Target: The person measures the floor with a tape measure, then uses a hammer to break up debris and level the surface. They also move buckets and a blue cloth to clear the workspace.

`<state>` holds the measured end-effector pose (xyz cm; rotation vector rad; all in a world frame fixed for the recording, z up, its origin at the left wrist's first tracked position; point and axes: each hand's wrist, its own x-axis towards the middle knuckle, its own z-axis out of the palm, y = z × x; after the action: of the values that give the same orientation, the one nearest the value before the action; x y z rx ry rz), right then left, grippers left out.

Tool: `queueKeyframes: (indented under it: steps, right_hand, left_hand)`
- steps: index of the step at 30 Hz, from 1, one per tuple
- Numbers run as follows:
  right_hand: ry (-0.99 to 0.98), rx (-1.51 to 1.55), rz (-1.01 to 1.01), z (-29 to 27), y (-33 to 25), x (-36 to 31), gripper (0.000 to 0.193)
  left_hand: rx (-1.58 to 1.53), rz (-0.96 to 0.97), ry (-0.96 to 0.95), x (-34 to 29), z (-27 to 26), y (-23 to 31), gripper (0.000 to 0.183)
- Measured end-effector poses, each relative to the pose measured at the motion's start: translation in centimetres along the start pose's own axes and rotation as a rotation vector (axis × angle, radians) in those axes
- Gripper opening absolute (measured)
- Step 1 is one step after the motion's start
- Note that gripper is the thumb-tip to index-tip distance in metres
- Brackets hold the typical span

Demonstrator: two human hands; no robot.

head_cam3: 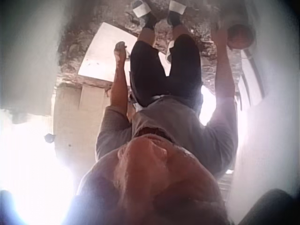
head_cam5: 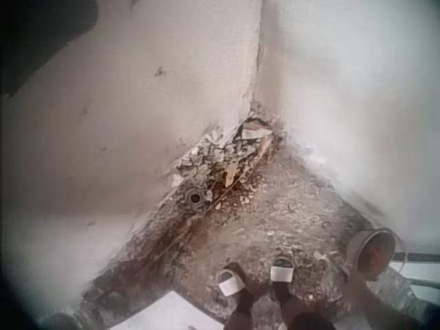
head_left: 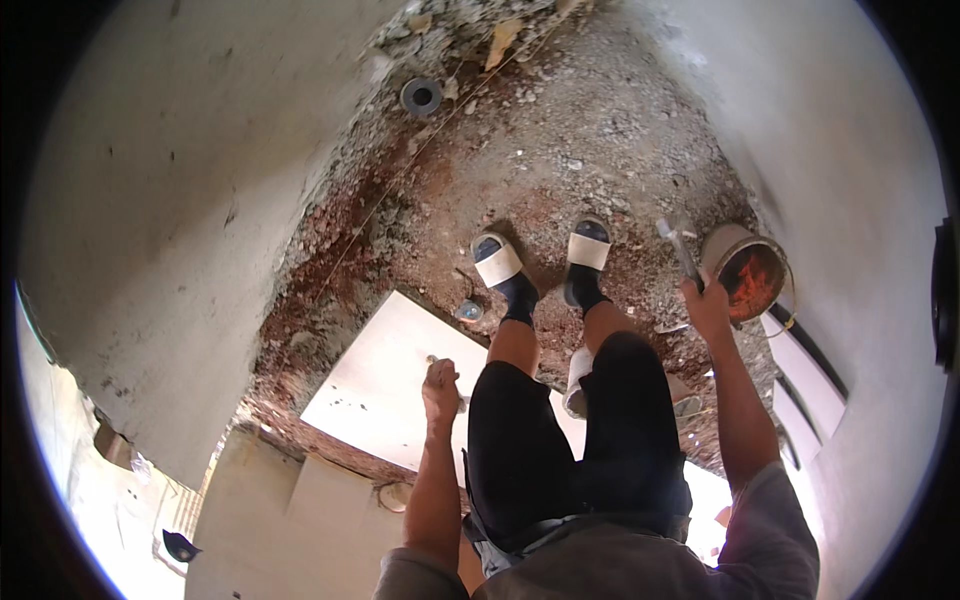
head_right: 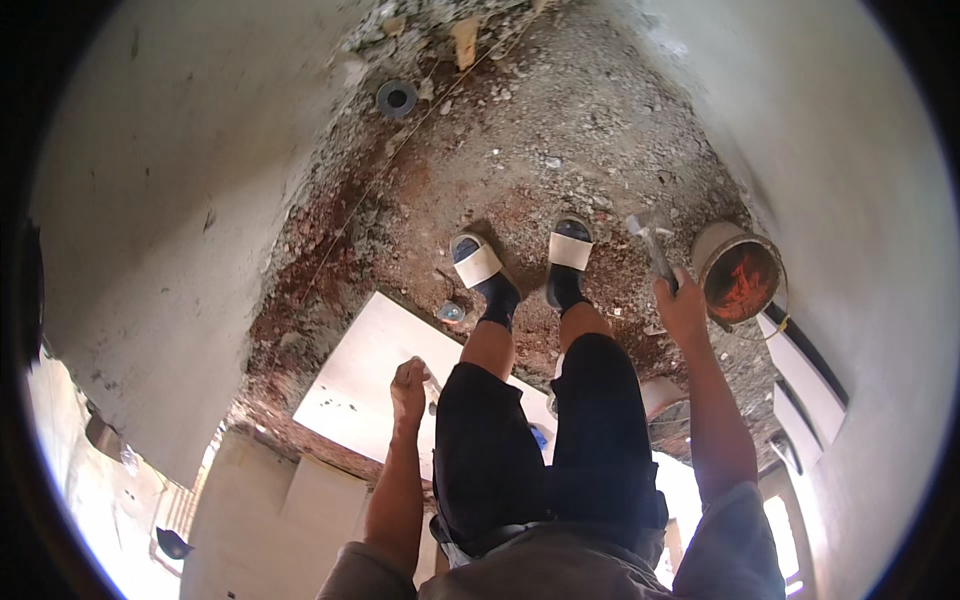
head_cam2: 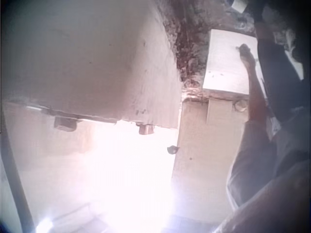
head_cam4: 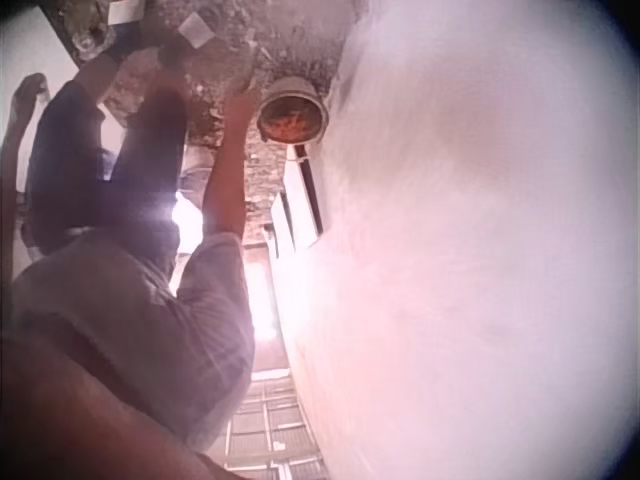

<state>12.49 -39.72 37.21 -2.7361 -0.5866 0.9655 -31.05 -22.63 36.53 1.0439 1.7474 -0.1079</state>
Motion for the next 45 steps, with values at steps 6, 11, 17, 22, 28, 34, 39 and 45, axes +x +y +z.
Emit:
queueKeyframes:
  steps: [6,11,17,22,28,34,39,45]
  right_hand:
    - [-0.084,-0.044,-0.006,2.8,-3.4,7.5,0.035]
    - [-0.05,-0.339,-0.012,7.0,-3.9,17.0,0.037]
    - [0.026,-0.35,0.072,12.8,-1.1,27.6,0.053]
    - [0.201,-0.355,0.047,17.6,3.7,33.4,0.065]
    - [0.321,-0.476,-0.264,19.0,10.2,35.9,0.067]
    - [0.337,-0.391,-0.486,16.9,2.8,34.1,0.043]
    - [-0.258,-0.094,-1.049,21.5,-12.0,25.5,0.041]
    - [-0.799,-0.11,-1.321,26.7,-20.4,17.3,0.068]
  left_hand:
    - [0.272,-0.147,0.08,2.5,-1.2,-12.8,0.036]
    - [0.042,-0.158,0.047,9.1,4.5,-22.9,0.041]
    - [0.296,-0.077,0.274,19.2,13.7,-27.0,0.059]
    - [0.073,-0.051,0.482,22.3,17.4,-25.7,0.064]
    - [-0.13,-0.337,0.531,19.9,17.6,-21.8,0.071]
    - [-0.551,-0.131,0.181,21.2,13.6,-13.7,0.084]
    - [-0.292,0.264,-0.339,25.4,11.7,-3.0,0.094]
    - [-0.325,0.502,-0.625,27.4,14.3,5.2,0.065]
